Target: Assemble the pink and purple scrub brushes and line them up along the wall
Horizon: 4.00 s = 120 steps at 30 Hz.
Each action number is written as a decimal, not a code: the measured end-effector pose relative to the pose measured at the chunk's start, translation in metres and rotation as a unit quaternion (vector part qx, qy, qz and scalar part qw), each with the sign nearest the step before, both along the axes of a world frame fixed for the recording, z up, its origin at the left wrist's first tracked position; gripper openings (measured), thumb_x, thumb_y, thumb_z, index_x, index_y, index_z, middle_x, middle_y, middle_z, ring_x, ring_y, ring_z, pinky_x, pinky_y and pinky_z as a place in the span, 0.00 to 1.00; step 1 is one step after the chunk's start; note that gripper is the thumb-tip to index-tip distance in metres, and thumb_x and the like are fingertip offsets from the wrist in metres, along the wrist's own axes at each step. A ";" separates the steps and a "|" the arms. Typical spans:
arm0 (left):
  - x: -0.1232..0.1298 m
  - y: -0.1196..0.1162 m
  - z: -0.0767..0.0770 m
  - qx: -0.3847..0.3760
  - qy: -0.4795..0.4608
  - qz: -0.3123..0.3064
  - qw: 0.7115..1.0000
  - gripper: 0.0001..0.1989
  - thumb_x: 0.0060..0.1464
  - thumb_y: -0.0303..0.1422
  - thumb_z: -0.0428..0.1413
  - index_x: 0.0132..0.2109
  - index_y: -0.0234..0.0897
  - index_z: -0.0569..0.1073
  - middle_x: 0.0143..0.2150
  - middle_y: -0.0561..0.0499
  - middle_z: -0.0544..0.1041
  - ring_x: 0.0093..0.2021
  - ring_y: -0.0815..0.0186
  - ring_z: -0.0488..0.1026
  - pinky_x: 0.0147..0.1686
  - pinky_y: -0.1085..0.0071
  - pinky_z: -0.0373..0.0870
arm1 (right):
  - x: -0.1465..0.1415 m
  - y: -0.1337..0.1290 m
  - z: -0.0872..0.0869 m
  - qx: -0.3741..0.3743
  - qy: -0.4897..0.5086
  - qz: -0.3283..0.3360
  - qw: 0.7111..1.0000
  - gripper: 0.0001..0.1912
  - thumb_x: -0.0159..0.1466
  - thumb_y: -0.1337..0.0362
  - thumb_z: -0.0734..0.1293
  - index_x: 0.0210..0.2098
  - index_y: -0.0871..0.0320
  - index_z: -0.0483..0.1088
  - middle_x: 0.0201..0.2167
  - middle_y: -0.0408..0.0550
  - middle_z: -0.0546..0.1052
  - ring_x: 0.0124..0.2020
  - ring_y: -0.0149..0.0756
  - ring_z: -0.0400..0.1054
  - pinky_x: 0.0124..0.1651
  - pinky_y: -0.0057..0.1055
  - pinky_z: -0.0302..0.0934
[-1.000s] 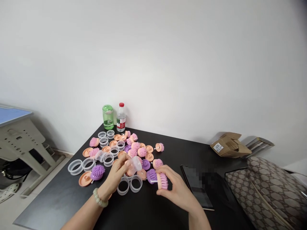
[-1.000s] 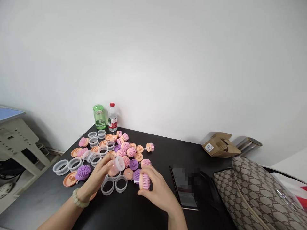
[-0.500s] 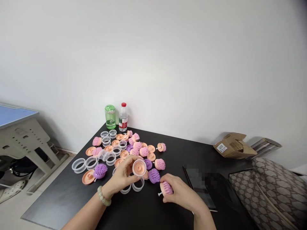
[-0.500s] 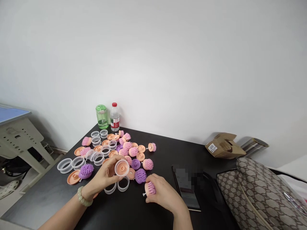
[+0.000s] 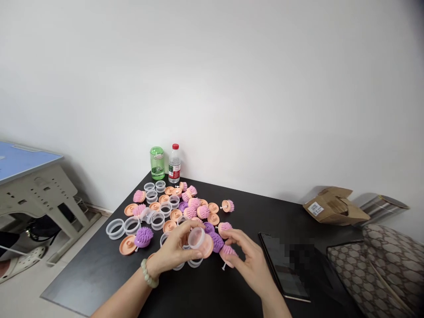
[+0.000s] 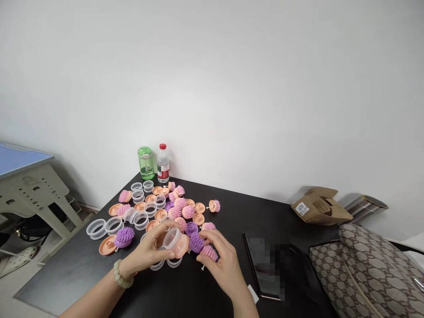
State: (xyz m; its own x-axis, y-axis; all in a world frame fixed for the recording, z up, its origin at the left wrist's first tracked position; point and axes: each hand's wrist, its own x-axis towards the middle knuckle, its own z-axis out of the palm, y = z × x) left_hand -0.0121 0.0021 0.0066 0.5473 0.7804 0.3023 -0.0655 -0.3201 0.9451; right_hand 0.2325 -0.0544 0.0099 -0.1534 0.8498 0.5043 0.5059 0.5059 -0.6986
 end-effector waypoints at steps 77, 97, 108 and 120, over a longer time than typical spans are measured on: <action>0.002 -0.011 0.012 0.162 0.111 0.054 0.979 0.27 0.58 0.58 0.51 0.44 0.37 0.71 0.39 0.48 0.72 0.37 0.61 0.66 0.38 0.66 0.64 | 0.003 -0.002 0.005 0.046 -0.083 0.008 0.995 0.14 0.61 0.62 0.74 0.45 0.51 0.71 0.51 0.52 0.78 0.57 0.50 0.71 0.57 0.48 0.68; 0.009 -0.006 -0.006 0.401 0.264 -0.135 0.867 0.27 0.41 0.52 0.68 0.42 0.39 0.74 0.37 0.46 0.77 0.46 0.50 0.68 0.46 0.57 0.58 | -0.013 0.003 0.005 -0.020 -0.316 0.100 0.943 0.13 0.53 0.73 0.77 0.26 0.52 0.71 0.36 0.42 0.78 0.59 0.55 0.64 0.62 0.64 0.57; 0.003 -0.005 0.001 0.414 0.329 -0.111 0.841 0.25 0.46 0.45 0.68 0.47 0.38 0.72 0.51 0.44 0.74 0.51 0.51 0.65 0.50 0.56 0.57 | 0.008 0.007 -0.002 0.016 -0.191 -0.034 0.981 0.08 0.68 0.73 0.64 0.36 0.55 0.72 0.42 0.50 0.78 0.57 0.50 0.64 0.56 0.49 0.66; 0.008 -0.007 0.001 0.381 0.278 -0.016 0.882 0.37 0.59 0.64 0.35 0.43 0.36 0.71 0.44 0.43 0.74 0.42 0.55 0.65 0.45 0.58 0.59 | 0.000 0.011 -0.013 0.034 -0.240 -0.065 0.968 0.12 0.67 0.67 0.67 0.27 0.55 0.77 0.47 0.53 0.74 0.60 0.54 0.59 0.55 0.49 0.68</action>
